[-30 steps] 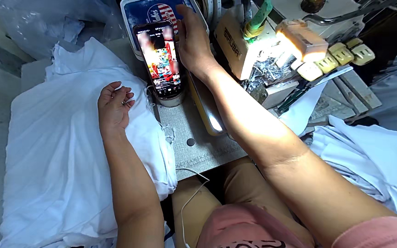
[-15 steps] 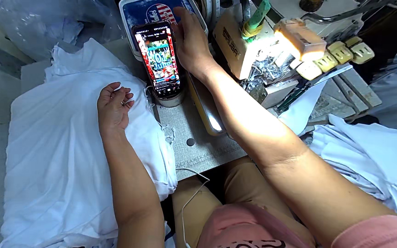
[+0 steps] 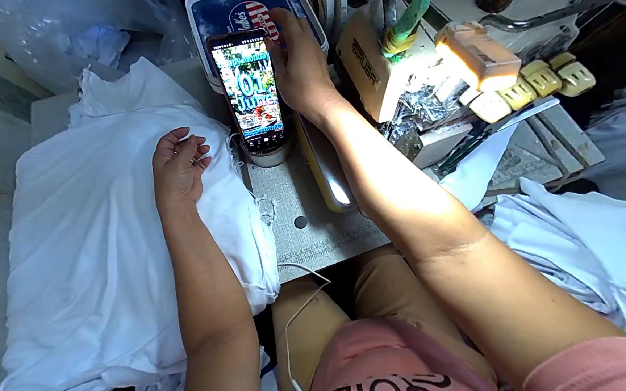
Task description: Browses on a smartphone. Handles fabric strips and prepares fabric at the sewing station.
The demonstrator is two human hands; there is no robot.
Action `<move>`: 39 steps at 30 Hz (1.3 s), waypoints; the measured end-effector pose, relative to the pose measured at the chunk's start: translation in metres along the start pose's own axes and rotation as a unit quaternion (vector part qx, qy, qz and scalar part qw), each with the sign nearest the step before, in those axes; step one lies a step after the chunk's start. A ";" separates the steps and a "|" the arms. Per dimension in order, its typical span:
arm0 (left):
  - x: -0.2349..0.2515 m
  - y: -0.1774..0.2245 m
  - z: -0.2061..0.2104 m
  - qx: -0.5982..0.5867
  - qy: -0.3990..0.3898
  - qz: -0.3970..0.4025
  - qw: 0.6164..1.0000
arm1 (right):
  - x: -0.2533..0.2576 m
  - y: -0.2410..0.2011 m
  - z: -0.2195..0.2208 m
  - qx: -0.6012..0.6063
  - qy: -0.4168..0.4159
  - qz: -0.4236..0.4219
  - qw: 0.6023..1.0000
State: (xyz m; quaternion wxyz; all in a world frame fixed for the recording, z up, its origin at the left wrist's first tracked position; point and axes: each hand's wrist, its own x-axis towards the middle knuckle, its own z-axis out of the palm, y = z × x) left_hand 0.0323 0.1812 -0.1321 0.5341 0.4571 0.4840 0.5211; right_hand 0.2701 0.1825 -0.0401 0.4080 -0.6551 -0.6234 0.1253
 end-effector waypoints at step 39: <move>-0.002 0.002 0.002 -0.002 0.001 -0.002 1.000 | -0.004 -0.001 0.002 -0.058 -0.030 -0.040 0.997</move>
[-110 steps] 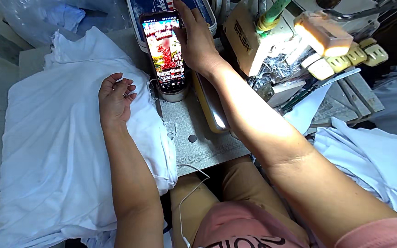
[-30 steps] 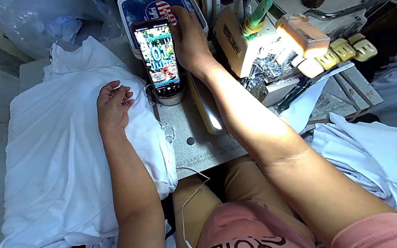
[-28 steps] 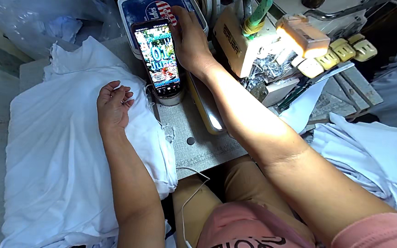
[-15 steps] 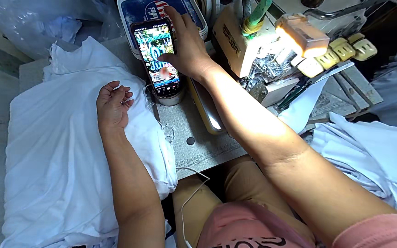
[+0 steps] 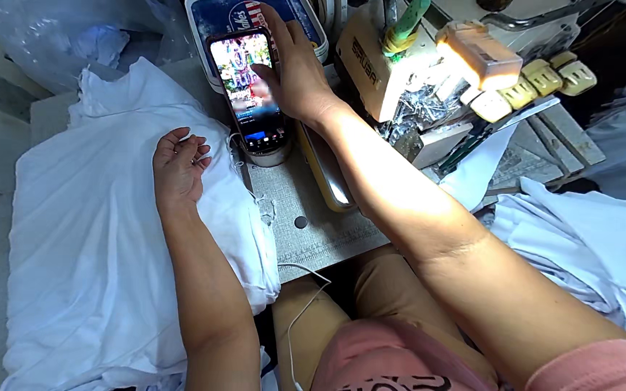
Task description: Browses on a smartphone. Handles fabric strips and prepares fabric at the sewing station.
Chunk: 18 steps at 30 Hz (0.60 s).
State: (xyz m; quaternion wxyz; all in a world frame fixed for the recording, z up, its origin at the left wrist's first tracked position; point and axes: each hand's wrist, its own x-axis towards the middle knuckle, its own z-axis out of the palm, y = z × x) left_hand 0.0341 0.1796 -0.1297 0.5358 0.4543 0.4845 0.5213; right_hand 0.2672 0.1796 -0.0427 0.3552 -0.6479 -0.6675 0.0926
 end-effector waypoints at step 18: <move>0.001 -0.002 -0.001 0.014 -0.006 0.003 1.000 | 0.001 -0.002 -0.004 0.022 -0.001 0.024 0.999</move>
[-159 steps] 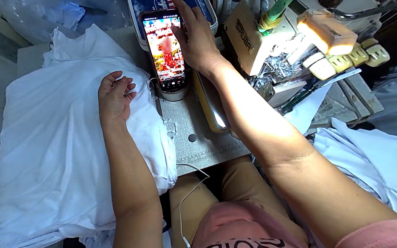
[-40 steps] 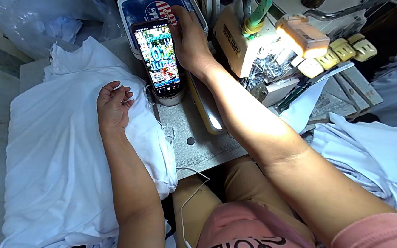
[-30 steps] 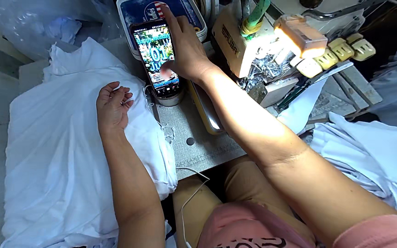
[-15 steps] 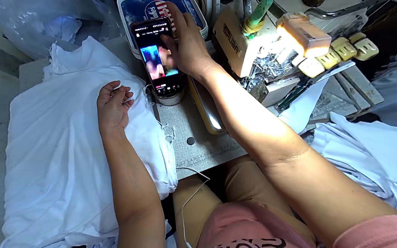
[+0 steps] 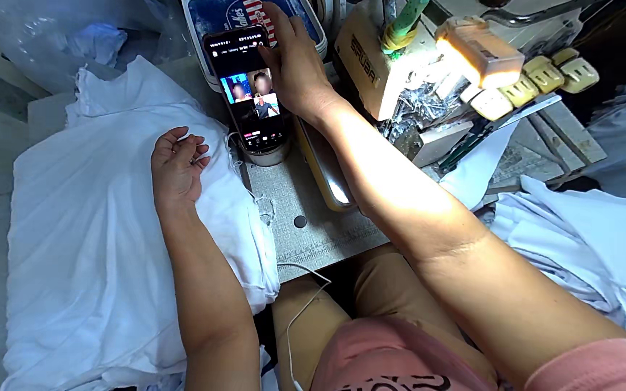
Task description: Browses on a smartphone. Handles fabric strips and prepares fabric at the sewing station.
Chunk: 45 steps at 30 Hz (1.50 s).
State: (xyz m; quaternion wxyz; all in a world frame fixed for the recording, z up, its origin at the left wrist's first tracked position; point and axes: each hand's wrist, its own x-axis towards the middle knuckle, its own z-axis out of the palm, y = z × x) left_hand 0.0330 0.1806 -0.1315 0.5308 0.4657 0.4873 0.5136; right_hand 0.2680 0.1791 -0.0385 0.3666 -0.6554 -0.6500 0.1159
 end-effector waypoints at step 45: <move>-0.002 -0.001 -0.002 0.019 -0.016 0.035 0.999 | 0.000 0.001 0.000 -0.051 -0.037 -0.013 0.998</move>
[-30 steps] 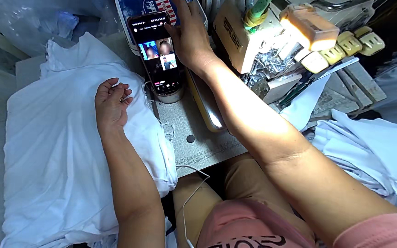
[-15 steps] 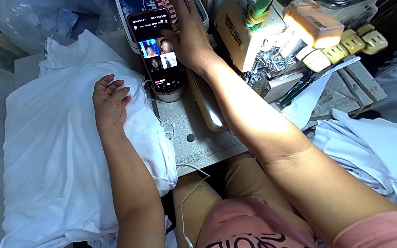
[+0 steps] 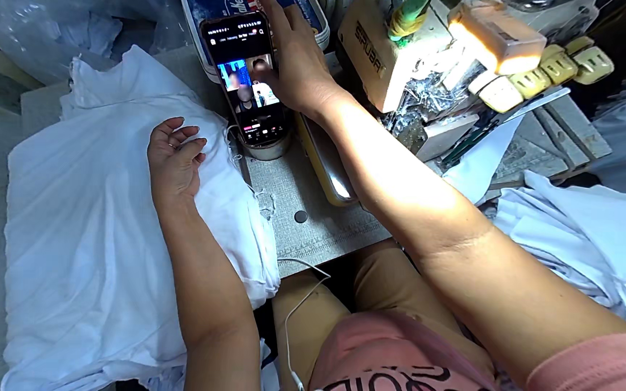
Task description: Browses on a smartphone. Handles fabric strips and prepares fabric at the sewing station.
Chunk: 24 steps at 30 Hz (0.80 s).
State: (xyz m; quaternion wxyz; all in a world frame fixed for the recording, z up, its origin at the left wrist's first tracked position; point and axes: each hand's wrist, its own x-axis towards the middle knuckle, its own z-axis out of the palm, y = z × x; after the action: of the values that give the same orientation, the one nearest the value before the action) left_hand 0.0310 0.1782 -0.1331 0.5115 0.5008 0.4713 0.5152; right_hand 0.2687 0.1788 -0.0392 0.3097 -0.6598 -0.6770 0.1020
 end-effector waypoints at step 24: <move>0.001 -0.002 -0.002 0.030 -0.015 0.009 0.999 | 0.002 0.000 0.001 0.051 0.039 -0.006 0.998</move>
State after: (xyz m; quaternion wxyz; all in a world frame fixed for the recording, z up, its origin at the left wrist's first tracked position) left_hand 0.0296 0.1797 -0.1348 0.4984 0.5278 0.4747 0.4976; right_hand 0.2686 0.1806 -0.0393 0.3698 -0.6424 -0.6624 0.1083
